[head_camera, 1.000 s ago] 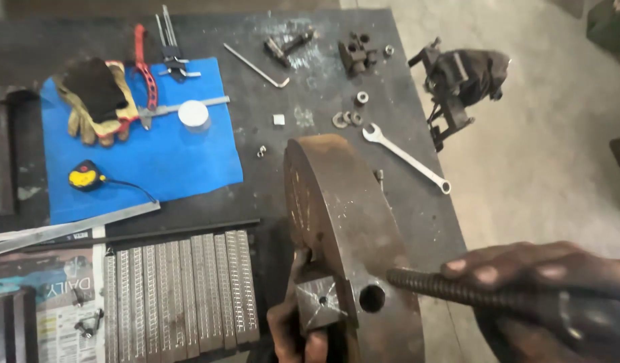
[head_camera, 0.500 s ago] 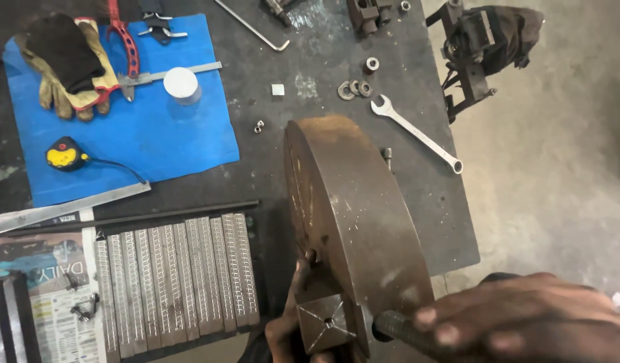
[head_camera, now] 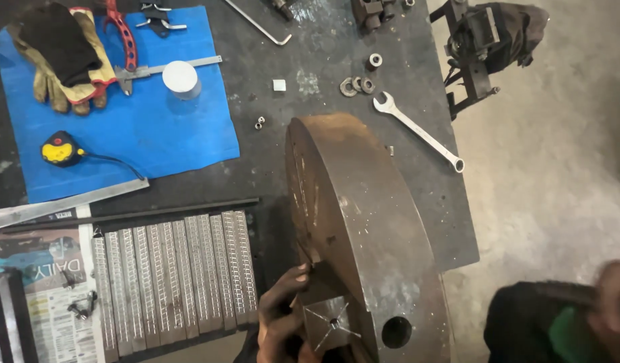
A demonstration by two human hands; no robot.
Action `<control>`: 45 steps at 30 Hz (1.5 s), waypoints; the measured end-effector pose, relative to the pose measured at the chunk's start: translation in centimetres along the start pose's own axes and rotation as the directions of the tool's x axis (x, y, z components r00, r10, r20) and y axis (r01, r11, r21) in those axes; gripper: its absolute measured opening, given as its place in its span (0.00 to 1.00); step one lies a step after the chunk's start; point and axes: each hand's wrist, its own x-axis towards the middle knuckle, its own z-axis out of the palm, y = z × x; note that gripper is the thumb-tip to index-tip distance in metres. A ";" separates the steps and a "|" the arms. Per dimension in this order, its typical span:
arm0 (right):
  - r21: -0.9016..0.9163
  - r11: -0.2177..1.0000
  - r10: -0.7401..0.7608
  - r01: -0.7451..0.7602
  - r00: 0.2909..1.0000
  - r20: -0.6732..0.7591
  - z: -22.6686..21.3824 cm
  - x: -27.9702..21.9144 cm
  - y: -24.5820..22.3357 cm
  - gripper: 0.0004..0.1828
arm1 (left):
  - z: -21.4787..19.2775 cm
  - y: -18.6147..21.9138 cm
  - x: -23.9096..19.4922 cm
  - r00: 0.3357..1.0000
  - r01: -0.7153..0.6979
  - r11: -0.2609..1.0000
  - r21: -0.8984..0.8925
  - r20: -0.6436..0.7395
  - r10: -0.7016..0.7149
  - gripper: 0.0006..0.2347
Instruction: Assembling or repairing a large metal lathe chuck on a workbench.
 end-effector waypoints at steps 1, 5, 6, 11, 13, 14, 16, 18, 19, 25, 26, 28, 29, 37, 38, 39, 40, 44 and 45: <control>0.000 1.000 0.007 -0.007 0.996 -0.087 2.2 0.1 1.7 0.25 | 0.0 -0.2 0.0 1.000 0.008 1.000 -0.001 -0.010 -0.008 0.07; 0.015 0.999 0.052 -0.050 0.905 -0.422 13.4 6.7 8.6 0.36 | -0.4 -1.2 -0.3 0.999 -0.047 0.998 -0.034 -0.007 0.047 0.08; 0.021 0.998 0.056 -0.052 0.904 -0.424 13.9 6.3 10.2 0.36 | -0.8 -1.7 -0.5 0.999 -0.043 0.999 -0.030 -0.003 0.043 0.08; -0.107 0.919 0.330 -0.378 0.891 -0.310 15.0 6.9 11.2 0.33 | -0.1 -0.1 0.3 1.000 -0.025 1.000 -0.005 0.013 0.025 0.09; -0.135 0.939 0.270 -0.317 0.920 -0.284 15.2 8.9 8.6 0.30 | -0.1 -0.3 0.2 0.999 -0.039 0.999 -0.015 0.030 0.039 0.09; -0.162 0.954 0.208 -0.253 0.946 -0.250 15.3 9.9 7.3 0.26 | -0.1 -0.4 0.1 0.998 -0.054 0.998 -0.022 0.042 0.055 0.10; -0.098 0.962 0.235 -0.254 0.957 -0.172 15.6 11.0 6.1 0.19 | 0.5 -0.1 0.0 0.999 -0.039 0.999 -0.036 -0.001 0.039 0.09; -0.033 0.965 0.255 -0.259 0.962 -0.096 15.8 11.6 5.4 0.12 | 0.9 0.1 0.0 0.999 -0.024 0.998 -0.052 -0.039 0.022 0.07; -0.013 0.962 0.270 -0.274 0.955 -0.123 16.0 11.7 5.4 0.12 | 1.1 0.2 0.0 0.998 -0.022 0.999 -0.042 -0.060 0.019 0.07; -0.037 0.965 0.251 -0.261 0.953 -0.172 16.3 11.1 6.0 0.12 | 0.5 0.4 -0.5 0.998 -0.005 0.994 0.110 -0.060 0.012 0.07; -0.061 0.966 0.236 -0.251 0.954 -0.187 16.3 10.9 6.2 0.12 | 0.3 0.4 -0.6 1.000 -0.012 0.989 0.148 -0.017 0.015 0.08; -0.044 0.966 0.242 -0.254 0.952 -0.189 16.3 10.7 6.4 0.12 | 0.5 0.0 -0.8 0.999 0.004 0.990 0.144 -0.048 0.003 0.08; -0.028 0.966 0.247 -0.257 0.950 -0.193 16.3 10.6 6.4 0.11 | 0.5 -0.3 -0.9 0.997 0.019 0.990 0.138 -0.078 -0.008 0.09; 0.429 0.902 0.162 0.041 0.890 -0.425 15.3 12.2 -1.2 0.22 | 0.1 -1.3 -1.4 0.991 -0.118 0.987 0.114 -0.054 0.125 0.10; 0.502 0.851 0.055 0.156 0.923 -0.380 14.7 13.1 -3.6 0.16 | 0.3 -1.4 -1.2 0.985 -0.152 0.984 0.094 -0.069 0.159 0.11; 0.498 0.852 0.050 0.160 0.923 -0.382 14.4 12.1 -3.5 0.16 | 0.5 -1.0 -1.2 0.984 -0.156 0.984 0.090 -0.069 0.163 0.11; 0.509 0.833 -0.012 0.217 0.927 -0.375 14.1 11.2 -3.3 0.13 | 0.7 -0.7 -1.2 0.992 -0.079 0.992 0.098 -0.093 0.088 0.10; 0.552 0.713 -0.271 0.432 0.896 -0.351 13.0 7.6 -2.6 0.09 | 1.8 0.5 0.2 0.986 -0.028 0.996 0.089 -0.163 0.042 0.09; 0.547 0.711 -0.283 0.441 0.892 -0.351 15.1 10.6 -4.8 0.09 | 1.8 0.5 0.3 0.986 -0.040 0.996 0.086 -0.160 0.054 0.09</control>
